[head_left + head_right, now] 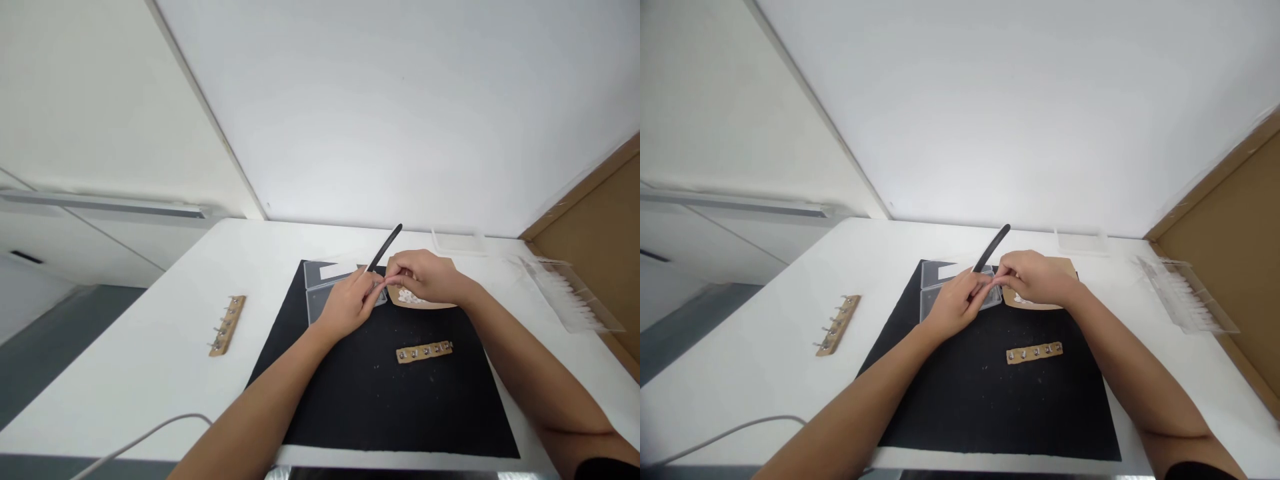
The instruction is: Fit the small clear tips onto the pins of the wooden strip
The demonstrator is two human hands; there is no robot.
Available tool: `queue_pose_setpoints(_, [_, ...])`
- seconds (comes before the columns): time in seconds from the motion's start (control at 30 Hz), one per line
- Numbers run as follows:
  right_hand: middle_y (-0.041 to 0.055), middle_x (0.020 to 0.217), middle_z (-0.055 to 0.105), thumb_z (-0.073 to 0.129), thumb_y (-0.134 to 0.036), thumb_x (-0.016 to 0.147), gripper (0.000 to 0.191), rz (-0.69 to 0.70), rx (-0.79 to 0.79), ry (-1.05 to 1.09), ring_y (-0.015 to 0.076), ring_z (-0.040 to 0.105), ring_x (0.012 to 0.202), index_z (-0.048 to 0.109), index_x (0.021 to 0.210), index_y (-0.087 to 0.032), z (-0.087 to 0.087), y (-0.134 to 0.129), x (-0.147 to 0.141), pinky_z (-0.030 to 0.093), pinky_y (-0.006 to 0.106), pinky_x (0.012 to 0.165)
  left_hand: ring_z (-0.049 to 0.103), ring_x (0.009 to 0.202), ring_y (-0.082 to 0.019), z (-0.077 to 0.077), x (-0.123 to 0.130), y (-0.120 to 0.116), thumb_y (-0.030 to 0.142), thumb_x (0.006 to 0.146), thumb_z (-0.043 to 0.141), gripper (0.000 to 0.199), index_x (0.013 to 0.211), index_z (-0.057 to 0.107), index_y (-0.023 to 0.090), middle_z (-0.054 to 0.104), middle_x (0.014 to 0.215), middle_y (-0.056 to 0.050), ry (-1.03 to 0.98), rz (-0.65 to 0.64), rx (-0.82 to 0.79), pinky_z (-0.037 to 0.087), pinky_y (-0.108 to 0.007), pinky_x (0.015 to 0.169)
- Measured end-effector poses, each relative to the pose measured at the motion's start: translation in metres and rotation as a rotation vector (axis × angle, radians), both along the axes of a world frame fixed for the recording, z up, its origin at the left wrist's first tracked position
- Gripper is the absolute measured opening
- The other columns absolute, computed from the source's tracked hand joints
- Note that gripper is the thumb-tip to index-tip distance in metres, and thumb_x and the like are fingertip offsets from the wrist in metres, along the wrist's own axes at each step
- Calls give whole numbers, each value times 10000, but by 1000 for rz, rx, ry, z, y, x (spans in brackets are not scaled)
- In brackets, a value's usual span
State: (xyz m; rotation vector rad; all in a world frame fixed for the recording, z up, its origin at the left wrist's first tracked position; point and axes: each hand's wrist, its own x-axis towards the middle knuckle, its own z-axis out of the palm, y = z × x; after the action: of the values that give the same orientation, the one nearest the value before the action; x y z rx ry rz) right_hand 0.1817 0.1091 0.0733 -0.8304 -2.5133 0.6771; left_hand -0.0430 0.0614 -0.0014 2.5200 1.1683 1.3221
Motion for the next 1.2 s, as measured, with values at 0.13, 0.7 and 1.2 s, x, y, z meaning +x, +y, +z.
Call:
queue_pose_setpoints(0.13, [-3,863,702,595,-350,1077,197,-22,132,-35,151,615,762,655,933,-232,-1,-12,8,448,298,694,631,751,-163,0,4,-4,304,1113,523,190,1110,677,193,649,815,-10,17,-17,-41,473,-270,685])
queue_pose_setpoints(0.7, [-16,813,694,655,-213,1004,129,-577,609,436,201,679,771,563,931,-267,-58,-56,61,451,449,904,747,1152,-276,9,38,-27,390,1121,378,430,1454,614,254,741,1358,-85,-95,-93,-543,587,-400,1002])
queue_pose_setpoints(1.2, [15,895,763,635,-228,1043,113,-624,645,162,206,723,839,561,960,-248,-63,-53,55,410,458,932,778,1089,-277,5,50,-33,469,1096,474,436,1279,782,221,818,1212,-52,-275,-92,-684,619,-352,950])
